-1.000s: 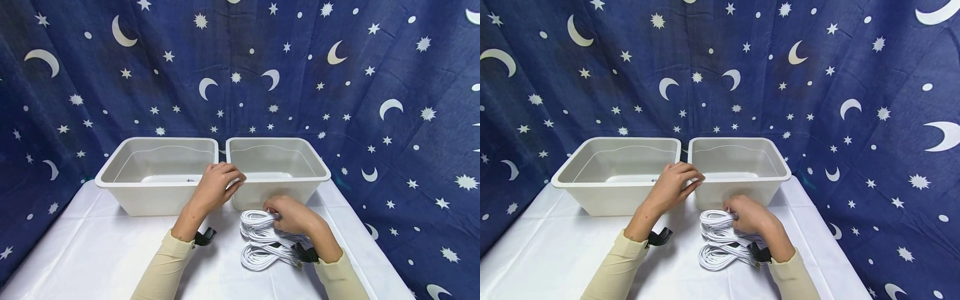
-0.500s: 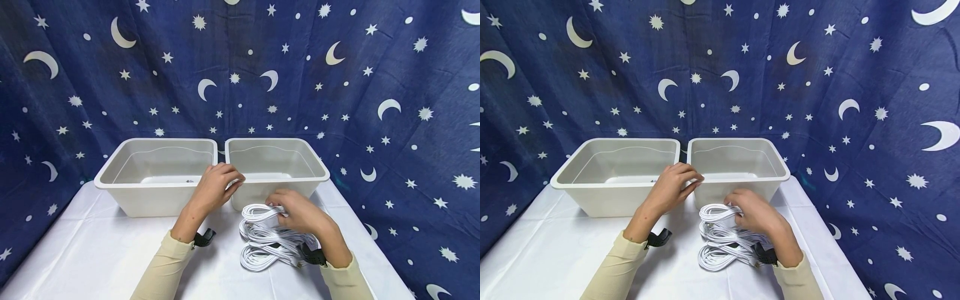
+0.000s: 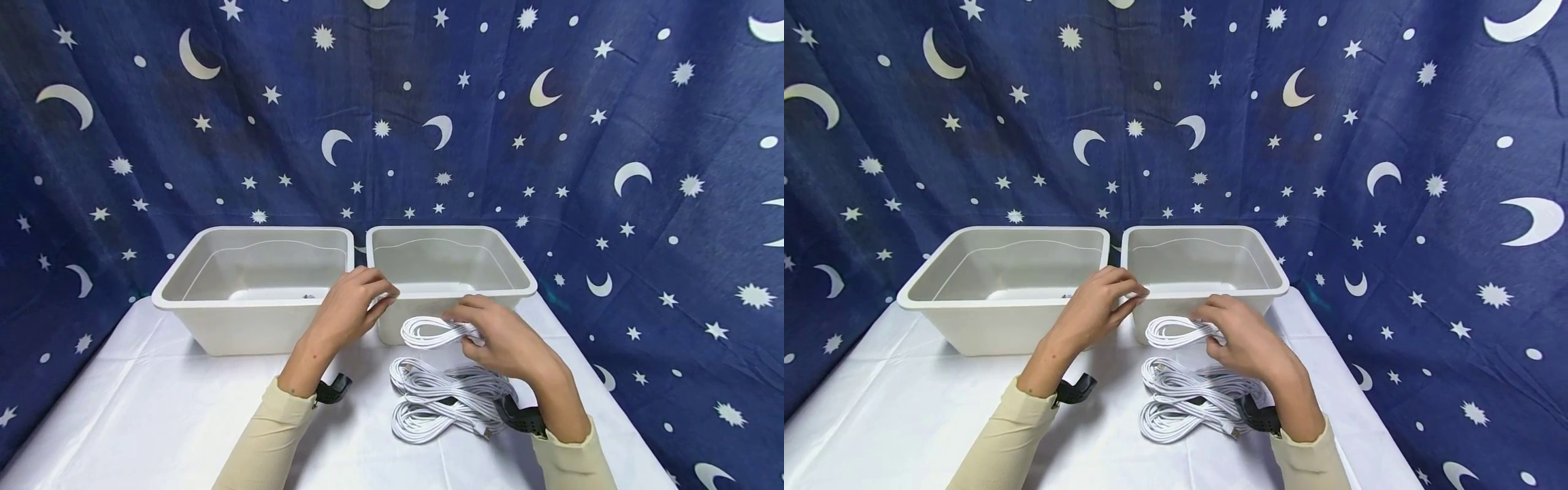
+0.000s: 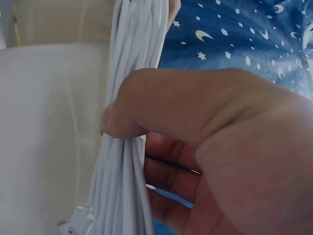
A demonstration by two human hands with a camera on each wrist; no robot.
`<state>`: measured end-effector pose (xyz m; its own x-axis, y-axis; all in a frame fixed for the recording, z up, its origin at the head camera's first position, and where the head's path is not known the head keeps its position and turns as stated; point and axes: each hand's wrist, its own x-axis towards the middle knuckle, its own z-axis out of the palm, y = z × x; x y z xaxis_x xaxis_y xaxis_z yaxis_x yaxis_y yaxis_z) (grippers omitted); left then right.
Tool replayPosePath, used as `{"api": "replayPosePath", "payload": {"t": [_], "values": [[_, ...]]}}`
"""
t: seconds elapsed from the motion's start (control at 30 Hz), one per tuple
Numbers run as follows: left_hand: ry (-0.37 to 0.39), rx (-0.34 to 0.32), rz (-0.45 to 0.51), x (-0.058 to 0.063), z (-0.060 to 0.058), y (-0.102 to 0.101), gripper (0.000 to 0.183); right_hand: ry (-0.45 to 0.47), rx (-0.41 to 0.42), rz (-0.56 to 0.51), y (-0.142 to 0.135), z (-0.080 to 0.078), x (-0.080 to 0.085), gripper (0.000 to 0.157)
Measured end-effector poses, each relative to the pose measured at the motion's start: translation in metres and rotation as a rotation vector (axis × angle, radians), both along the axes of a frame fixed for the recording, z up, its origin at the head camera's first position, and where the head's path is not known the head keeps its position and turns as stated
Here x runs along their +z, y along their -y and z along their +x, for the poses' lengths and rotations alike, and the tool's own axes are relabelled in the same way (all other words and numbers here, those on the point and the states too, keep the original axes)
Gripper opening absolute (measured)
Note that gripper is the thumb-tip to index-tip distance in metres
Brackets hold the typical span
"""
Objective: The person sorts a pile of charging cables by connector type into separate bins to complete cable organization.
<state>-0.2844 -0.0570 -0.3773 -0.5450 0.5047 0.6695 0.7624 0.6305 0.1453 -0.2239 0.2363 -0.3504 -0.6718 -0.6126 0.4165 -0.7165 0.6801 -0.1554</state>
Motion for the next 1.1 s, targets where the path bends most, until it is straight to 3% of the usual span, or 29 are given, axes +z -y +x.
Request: {"api": "replayPosePath", "payload": {"t": [0.63,1.1], "values": [[0.025,-0.005,0.009,-0.001,-0.001,0.001,0.009,-0.295,0.032,-0.13,-0.004,-0.004,0.008,0.045],[0.028,-0.007,0.011,-0.001,-0.001,0.001,0.009,-0.387,0.035,-0.219,-0.001,-0.004,0.011,0.049]]}}
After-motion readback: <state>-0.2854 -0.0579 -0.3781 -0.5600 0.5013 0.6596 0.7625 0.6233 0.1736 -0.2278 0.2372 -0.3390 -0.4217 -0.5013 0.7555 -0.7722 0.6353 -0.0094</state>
